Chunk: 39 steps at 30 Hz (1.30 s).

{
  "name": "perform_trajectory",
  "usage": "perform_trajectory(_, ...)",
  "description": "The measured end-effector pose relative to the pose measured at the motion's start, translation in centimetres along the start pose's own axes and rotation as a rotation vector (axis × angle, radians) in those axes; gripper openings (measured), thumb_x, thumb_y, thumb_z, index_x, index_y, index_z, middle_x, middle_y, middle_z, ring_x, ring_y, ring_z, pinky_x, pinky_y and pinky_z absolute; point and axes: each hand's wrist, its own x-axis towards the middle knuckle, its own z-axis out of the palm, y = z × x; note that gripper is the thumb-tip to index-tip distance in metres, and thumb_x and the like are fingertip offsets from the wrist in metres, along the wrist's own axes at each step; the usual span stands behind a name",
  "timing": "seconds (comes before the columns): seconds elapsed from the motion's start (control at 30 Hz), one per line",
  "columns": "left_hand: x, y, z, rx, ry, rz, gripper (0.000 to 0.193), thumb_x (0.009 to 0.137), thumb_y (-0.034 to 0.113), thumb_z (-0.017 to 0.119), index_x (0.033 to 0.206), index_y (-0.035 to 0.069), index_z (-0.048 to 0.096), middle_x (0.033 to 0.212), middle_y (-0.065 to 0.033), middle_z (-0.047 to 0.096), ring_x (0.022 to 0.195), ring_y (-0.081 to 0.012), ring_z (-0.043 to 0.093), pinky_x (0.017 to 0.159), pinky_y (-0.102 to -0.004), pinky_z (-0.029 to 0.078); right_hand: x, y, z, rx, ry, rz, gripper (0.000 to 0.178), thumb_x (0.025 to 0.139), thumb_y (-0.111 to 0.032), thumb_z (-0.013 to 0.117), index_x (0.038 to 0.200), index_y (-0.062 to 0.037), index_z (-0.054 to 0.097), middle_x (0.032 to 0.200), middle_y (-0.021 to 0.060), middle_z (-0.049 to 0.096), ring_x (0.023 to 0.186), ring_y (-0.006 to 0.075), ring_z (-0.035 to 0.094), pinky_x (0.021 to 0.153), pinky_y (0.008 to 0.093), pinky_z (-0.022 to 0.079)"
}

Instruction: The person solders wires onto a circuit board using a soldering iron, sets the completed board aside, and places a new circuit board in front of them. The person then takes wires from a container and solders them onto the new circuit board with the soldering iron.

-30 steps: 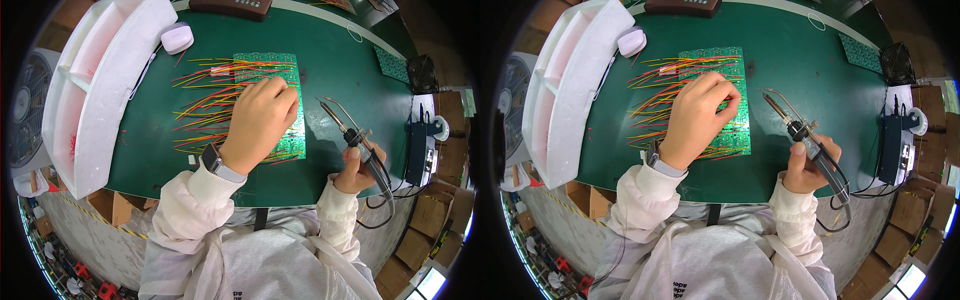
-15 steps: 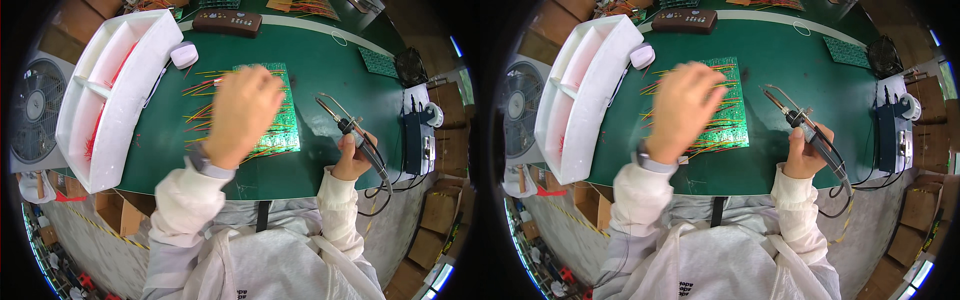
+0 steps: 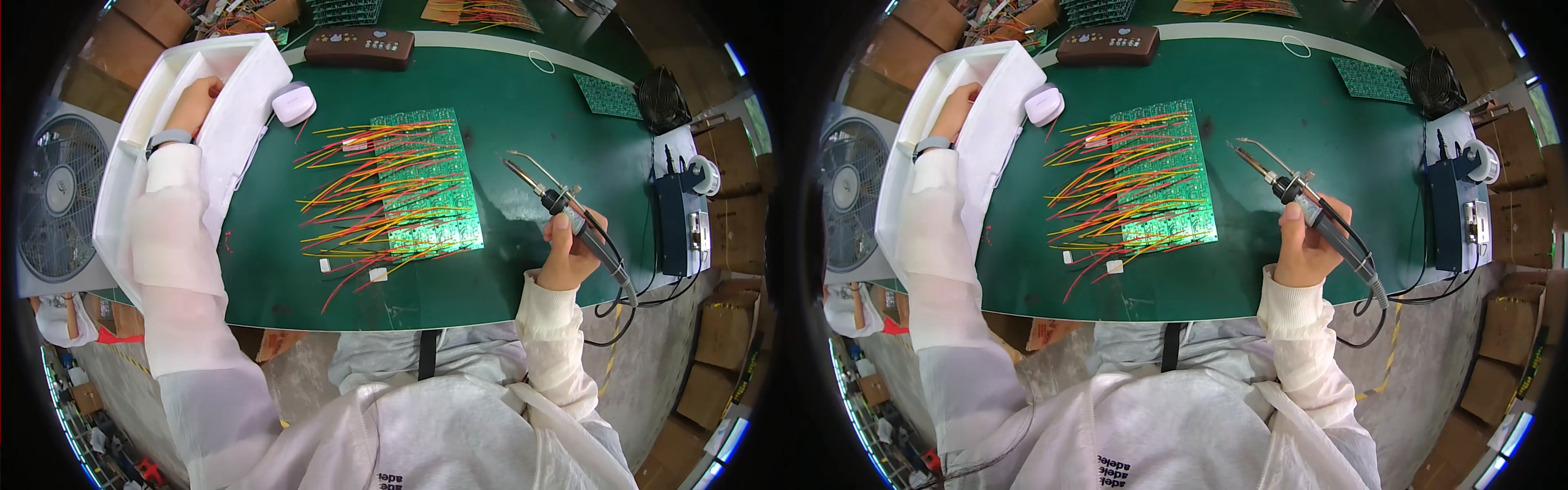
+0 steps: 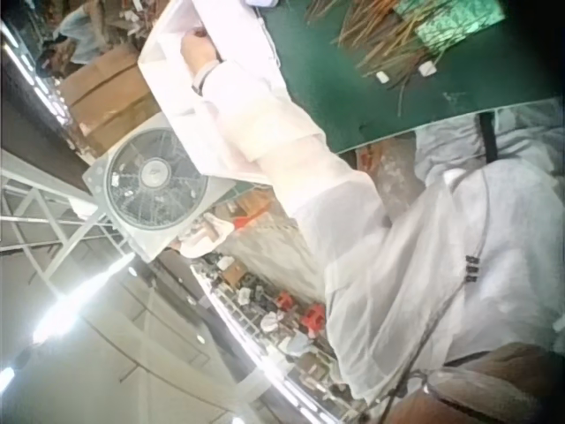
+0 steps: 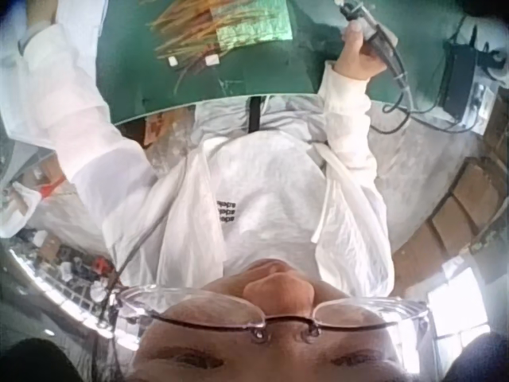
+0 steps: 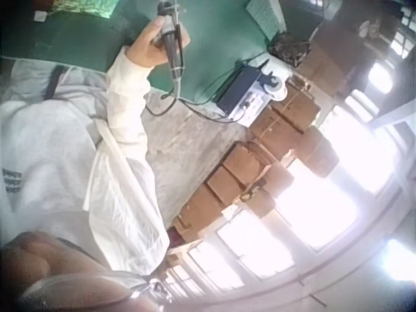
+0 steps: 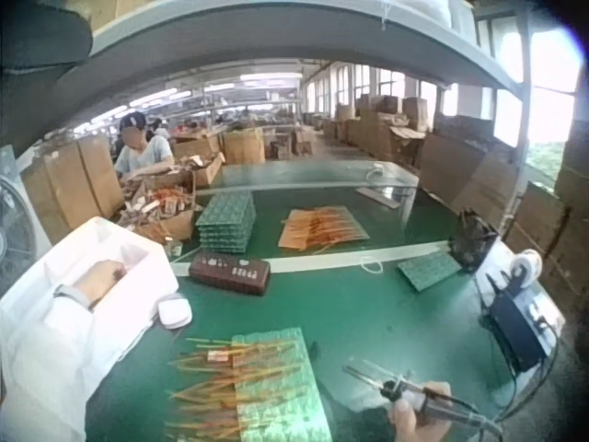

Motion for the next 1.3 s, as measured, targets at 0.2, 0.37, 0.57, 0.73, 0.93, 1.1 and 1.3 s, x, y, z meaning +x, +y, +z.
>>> perform_trajectory(0.2,0.1,-1.1,-0.7,-0.147,0.125,-0.055,0.013,0.071,0.014,0.062,0.073,0.001,0.06,0.07,-0.0094,0.062,0.065,-0.0157,0.057,0.064,-0.0267,0.043,0.1,-0.3,0.3,-0.008,0.01,0.027,0.024,0.074,-0.01,0.063,0.089,0.0001,0.047,0.073,0.0061,0.051,0.056,0.01,0.049,0.052,0.0209,0.042)
perform_trajectory(0.37,-0.2,-0.6,-1.2,-0.201,0.263,-0.046,0.014,0.071,0.015,0.063,0.076,0.002,0.062,0.07,-0.0072,0.062,0.064,-0.0129,0.056,0.064,-0.0253,0.043,0.0,-0.2,0.2,0.024,-0.007,0.022,0.024,0.073,-0.008,0.063,0.089,0.0003,0.047,0.073,0.0061,0.051,0.056,0.0098,0.049,0.052,0.0206,0.042)
perform_trajectory(0.57,-5.2,10.4,-2.4,-0.607,0.534,0.245,0.011,0.079,0.01,0.055,0.084,0.002,0.061,0.08,-0.005,0.062,0.072,-0.0108,0.056,0.069,-0.0229,0.043,-0.3,-0.3,-0.3,0.041,-0.011,0.037,0.023,0.073,-0.006,0.062,0.09,0.0021,0.048,0.072,0.0069,0.052,0.055,0.0104,0.051,0.049,0.02,0.043)
perform_trajectory(0.73,-16.0,24.0,5.5,-0.555,0.189,0.534,0.006,0.074,0.001,0.056,0.079,0.0,0.058,0.073,-0.0102,0.057,0.069,-0.0226,0.057,0.061,-0.0304,0.045,-0.5,-0.7,-0.5,0.009,0.009,0.111,0.025,0.073,-0.006,0.063,0.091,0.0038,0.049,0.071,0.0081,0.054,0.054,0.0112,0.053,0.047,0.0202,0.044)
perform_trajectory(0.93,-17.7,25.7,11.1,-0.576,0.231,0.365,0.009,0.072,-0.003,0.058,0.081,0.0,0.055,0.072,-0.0101,0.053,0.06,-0.0206,0.053,0.052,-0.0268,0.04,-1.0,-1.1,-0.9,-0.018,-0.005,0.125,0.026,0.073,-0.007,0.063,0.092,0.0035,0.049,0.07,0.0066,0.053,0.054,0.0106,0.052,0.048,0.0198,0.044)
perform_trajectory(1.1,-17.3,27.0,11.8,-0.474,0.213,0.321,0.011,0.071,-0.004,0.059,0.079,0.0,0.053,0.071,-0.0085,0.05,0.057,-0.0174,0.051,0.05,-0.0264,0.04,-1.3,-1.3,-1.0,-0.016,-0.004,0.123,0.026,0.073,-0.008,0.064,0.092,0.0029,0.049,0.069,0.0063,0.053,0.054,0.0102,0.052,0.048,0.0192,0.044)
perform_trajectory(1.3,-17.4,26.6,12.7,-0.483,0.248,0.346,0.011,0.07,-0.004,0.06,0.078,0.001,0.054,0.071,-0.0063,0.05,0.056,-0.0142,0.051,0.05,-0.0243,0.041,-1.5,-1.4,-1.6,-0.014,0.0,0.136,0.028,0.072,-0.014,0.067,0.085,0.003,0.049,0.067,0.0055,0.051,0.049,0.0093,0.05,0.043,0.0189,0.042)
